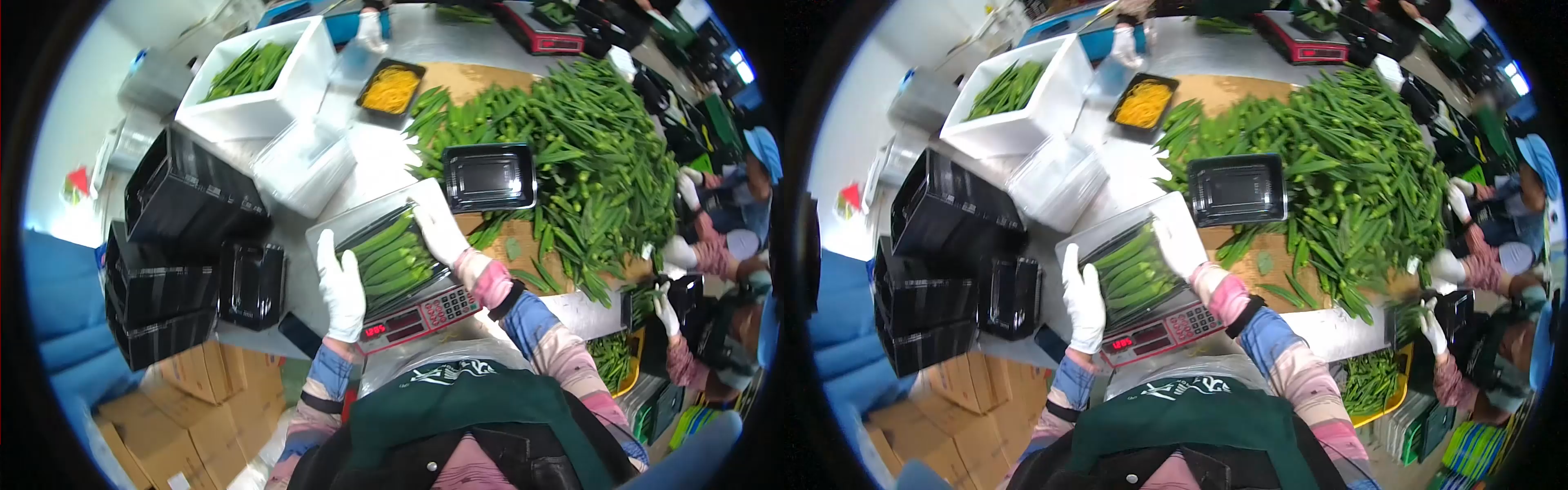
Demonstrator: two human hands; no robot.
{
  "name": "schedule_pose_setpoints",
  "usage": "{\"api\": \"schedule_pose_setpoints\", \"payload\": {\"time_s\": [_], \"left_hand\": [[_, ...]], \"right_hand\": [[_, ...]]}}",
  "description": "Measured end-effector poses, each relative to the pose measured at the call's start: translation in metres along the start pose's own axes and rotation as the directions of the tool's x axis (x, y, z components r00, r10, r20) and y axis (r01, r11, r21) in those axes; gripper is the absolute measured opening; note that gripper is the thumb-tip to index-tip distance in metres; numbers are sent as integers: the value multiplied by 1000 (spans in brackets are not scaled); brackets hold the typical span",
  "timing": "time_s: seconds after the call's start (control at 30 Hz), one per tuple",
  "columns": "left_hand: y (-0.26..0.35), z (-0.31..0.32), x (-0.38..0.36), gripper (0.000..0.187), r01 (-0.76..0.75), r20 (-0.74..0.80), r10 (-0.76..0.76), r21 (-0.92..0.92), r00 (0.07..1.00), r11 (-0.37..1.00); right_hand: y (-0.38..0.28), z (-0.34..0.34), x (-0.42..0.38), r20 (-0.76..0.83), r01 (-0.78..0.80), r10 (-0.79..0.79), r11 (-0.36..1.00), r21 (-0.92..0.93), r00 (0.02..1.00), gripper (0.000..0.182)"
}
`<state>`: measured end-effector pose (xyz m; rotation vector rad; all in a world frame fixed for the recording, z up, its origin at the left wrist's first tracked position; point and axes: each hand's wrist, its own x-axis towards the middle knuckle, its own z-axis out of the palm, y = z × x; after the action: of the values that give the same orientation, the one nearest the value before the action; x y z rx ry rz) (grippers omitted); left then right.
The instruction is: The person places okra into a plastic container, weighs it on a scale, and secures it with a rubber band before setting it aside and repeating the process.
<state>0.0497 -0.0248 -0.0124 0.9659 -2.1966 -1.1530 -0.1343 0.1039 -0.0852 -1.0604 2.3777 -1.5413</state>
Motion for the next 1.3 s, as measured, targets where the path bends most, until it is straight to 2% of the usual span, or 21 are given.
{"api": "schedule_pose_setpoints", "payload": {"time_s": [0.03, 0.1, 0.17, 0.2, 0.23, 0.3, 0.37, 0.4, 0.43, 0.47, 0.5, 0.57, 0.7, 0.83, 0.9, 1.0, 1.1, 1.13, 1.2, 1.23, 1.3], "left_hand": [[-1, 0, 1, 51, 6, 7, -6, -2, 1000, 1000], [-1, -2, 4, 54, 26, 61, -26, -5, 998, 1000], [6, -13, 4, 59, -45, 108, 47, -22, 993, 999], [-2, -17, 0, 66, -116, 125, 120, -38, 985, 993], [4, -22, -7, 69, -122, 82, 125, -46, 989, 991], [11, -29, -29, 71, 17, 4, -17, -237, 1000, 971], [-27, -39, -50, 62, 87, -35, -102, -310, 994, 947], [-21, -45, -59, 57, 252, 66, -246, -393, 967, 884], [-9, -53, -71, 52, 413, 166, -380, -455, 910, 789], [4, -56, -81, 44, 485, 244, -420, -475, 874, 734], [0, -56, -92, 39, 588, 338, -486, -553, 806, 590], [4, -53, -101, 32, 642, 416, -506, -621, 756, 449], [-13, -45, -97, 29, 608, 427, -483, -727, 765, 319], [-25, -44, -93, 26, 610, 495, -423, -769, 759, 193], [-31, -45, -92, 23, 624, 557, -353, -773, 752, 110], [-40, -49, -87, 20, 583, 606, -105, -790, 788, -190], [-41, -51, -85, 18, 616, 620, 21, -775, 784, -141], [-38, -54, -84, 22, 684, 679, -87, -729, 729, 40], [-27, -66, -79, 30, 780, 711, -332, -511, 620, 362], [-25, -72, -71, 34, 757, 694, -330, -499, 640, 421], [-25, -82, -51, 41, 708, 658, -327, -467, 679, 529]], "right_hand": [[1, 1, 2, -8, 10, -10, 1000, -6, 1000, 36], [5, -5, 9, 125, -22, 17, 999, 40, 992, 36], [8, -3, 5, 116, -37, 31, 998, 51, 993, 39], [5, -6, -1, 90, 6, -7, 1000, 19, 996, 44], [-9, -9, -7, -73, -10, 22, 986, 165, 997, 48], [-53, -50, -26, 146, -396, 368, 872, 287, 918, 51], [-46, -65, -55, 115, -390, 374, 903, 180, 920, 52], [-46, -74, -65, 200, -499, 463, 843, 201, 863, 47], [-50, -82, -74, 219, -521, 479, 826, 214, 850, 44], [-50, -86, -84, 298, -612, 535, 710, 349, 791, 40], [-50, -86, -91, 304, -646, 572, 633, 428, 762, 35], [-52, -85, -92, 276, -658, 615, 567, 496, 738, 28], [-36, -81, -93, 391, -728, 648, 398, 558, 654, 25], [-42, -75, -92, 404, -668, 614, 285, 687, 678, 22], [-41, -75, -92, 469, -646, 570, 149, 749, 675, 25], [-33, -73, -96, 543, -578, 514, -107, 809, 665, 31], [-40, -78, -99, 500, -526, 495, -98, 845, 711, 32], [-38, -82, -99, 478, -562, 510, 13, 827, 716, 28], [-36, -96, -96, 460, -691, 558, 323, 647, 691, 26], [-35, -103, -92, 443, -722, 579, 460, 517, 685, 25], [-20, -110, -81, 436, -726, 581, 564, 393, 687, 29]]}}
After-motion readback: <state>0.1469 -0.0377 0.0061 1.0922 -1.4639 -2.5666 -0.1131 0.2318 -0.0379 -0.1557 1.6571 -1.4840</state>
